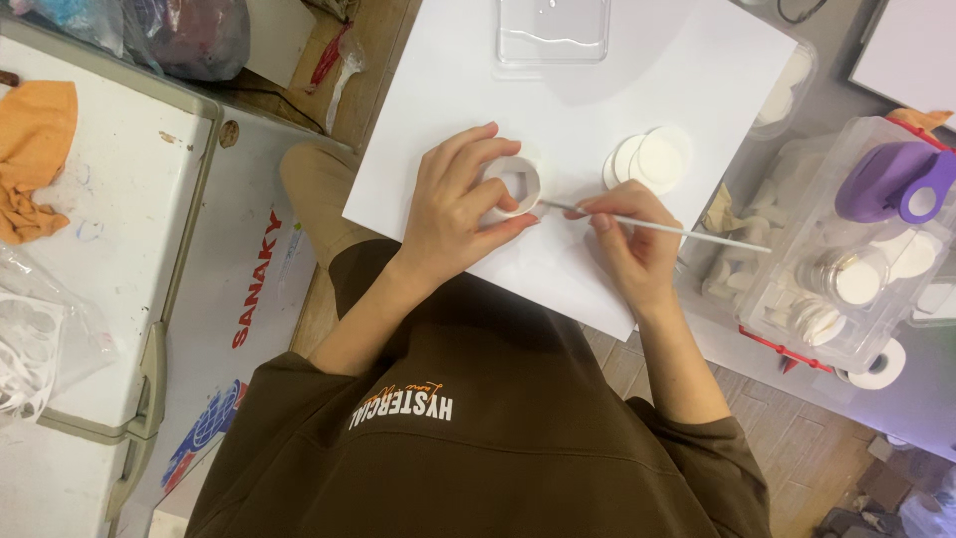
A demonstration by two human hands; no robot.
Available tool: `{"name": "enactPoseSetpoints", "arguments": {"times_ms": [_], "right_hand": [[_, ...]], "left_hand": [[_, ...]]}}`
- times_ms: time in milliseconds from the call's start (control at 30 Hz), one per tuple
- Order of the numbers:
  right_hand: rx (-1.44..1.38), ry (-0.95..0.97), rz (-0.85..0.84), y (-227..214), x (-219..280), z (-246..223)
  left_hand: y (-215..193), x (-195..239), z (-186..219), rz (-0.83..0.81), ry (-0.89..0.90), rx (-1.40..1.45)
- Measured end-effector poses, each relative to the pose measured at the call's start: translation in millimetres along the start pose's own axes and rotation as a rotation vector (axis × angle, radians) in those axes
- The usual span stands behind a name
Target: The person assembles a white fondant flower on a workspace by using a thin brush to apply a substance to several small white circular petals and attaching them one by one to a central base.
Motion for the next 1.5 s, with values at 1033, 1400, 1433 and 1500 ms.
{"name": "enactPoseSetpoints", "arguments": {"times_ms": [1033,1400,1433,1500], "right_hand": [[0.199,-0.163,0.013,-29,-102,-15],[-0.134,0.027,0.037,-15,4,12],[-0.122,0.021,0.035,-14,1,13],[-0.117,0.020,0.027,-13,-3,12]], "left_hand": [[-6,-2,2,-0.065,-0.051,0.086],[-1,-2,0,-0.082,-0.046,0.061],[-2,-3,0,-0.079,-0.050,0.057],[-3,-4,0,-0.077,-0.053,0.053]]}}
Point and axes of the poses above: each hand's wrist, its own x-axis away from the middle knuckle, its own y-axis out of the palm, z = x × y, the point moved 2 cm from there along -x, towards the middle knuckle, and after that the axes turned 4 degrees about z, right-handed, at the moved point
